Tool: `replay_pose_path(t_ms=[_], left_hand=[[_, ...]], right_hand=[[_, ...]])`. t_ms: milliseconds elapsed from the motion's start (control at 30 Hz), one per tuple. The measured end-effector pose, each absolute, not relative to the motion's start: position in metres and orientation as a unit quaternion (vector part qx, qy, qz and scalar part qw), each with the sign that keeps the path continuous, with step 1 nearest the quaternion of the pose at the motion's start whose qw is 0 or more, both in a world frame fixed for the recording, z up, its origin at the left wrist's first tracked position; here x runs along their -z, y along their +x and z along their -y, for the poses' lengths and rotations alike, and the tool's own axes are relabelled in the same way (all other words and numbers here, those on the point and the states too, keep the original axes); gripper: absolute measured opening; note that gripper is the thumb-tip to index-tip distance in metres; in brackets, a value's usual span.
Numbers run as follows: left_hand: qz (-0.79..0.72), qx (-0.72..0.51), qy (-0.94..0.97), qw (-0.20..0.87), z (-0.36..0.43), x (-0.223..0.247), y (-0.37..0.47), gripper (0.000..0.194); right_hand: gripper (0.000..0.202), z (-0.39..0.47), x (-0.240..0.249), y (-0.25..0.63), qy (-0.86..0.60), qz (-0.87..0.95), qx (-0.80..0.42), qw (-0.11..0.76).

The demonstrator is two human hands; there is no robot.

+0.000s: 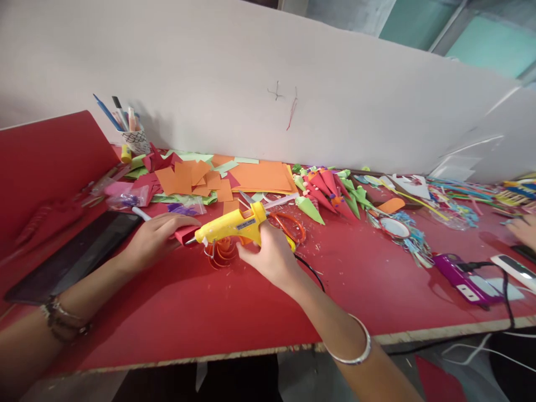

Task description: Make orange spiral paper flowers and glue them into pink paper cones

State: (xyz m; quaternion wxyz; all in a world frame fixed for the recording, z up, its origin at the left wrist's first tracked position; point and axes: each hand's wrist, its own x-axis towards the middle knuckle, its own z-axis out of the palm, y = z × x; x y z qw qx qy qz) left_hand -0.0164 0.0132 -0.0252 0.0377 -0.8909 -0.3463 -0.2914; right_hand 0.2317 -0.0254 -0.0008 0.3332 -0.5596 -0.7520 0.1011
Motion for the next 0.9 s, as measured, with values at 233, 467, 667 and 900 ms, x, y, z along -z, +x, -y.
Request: replay_pose_path(t_ms=[233, 467, 667, 900], left_hand=[[0.353, 0.284, -0.891, 0.031, -0.013, 0.024, -0.017, 0.017], [0.347, 0.300, -0.888, 0.037, -0.012, 0.026, -0.018, 0.016], [0.370, 0.284, -0.884, 0.024, -0.010, 0.024, -0.017, 0.016], [0.342, 0.292, -0.892, 0.039, -0.010, 0.022, -0.016, 0.012]], right_hand=[[0.015, 0.026, 0.001, 0.235, -0.553, 0.768, -0.115, 0.303], [0.009, 0.023, 0.003, 0.240, -0.564, 0.772, -0.086, 0.280], [0.006, 0.022, 0.006, 0.241, -0.563, 0.775, -0.059, 0.280], [0.003, 0.022, 0.005, 0.242, -0.561, 0.775, -0.074, 0.280]])
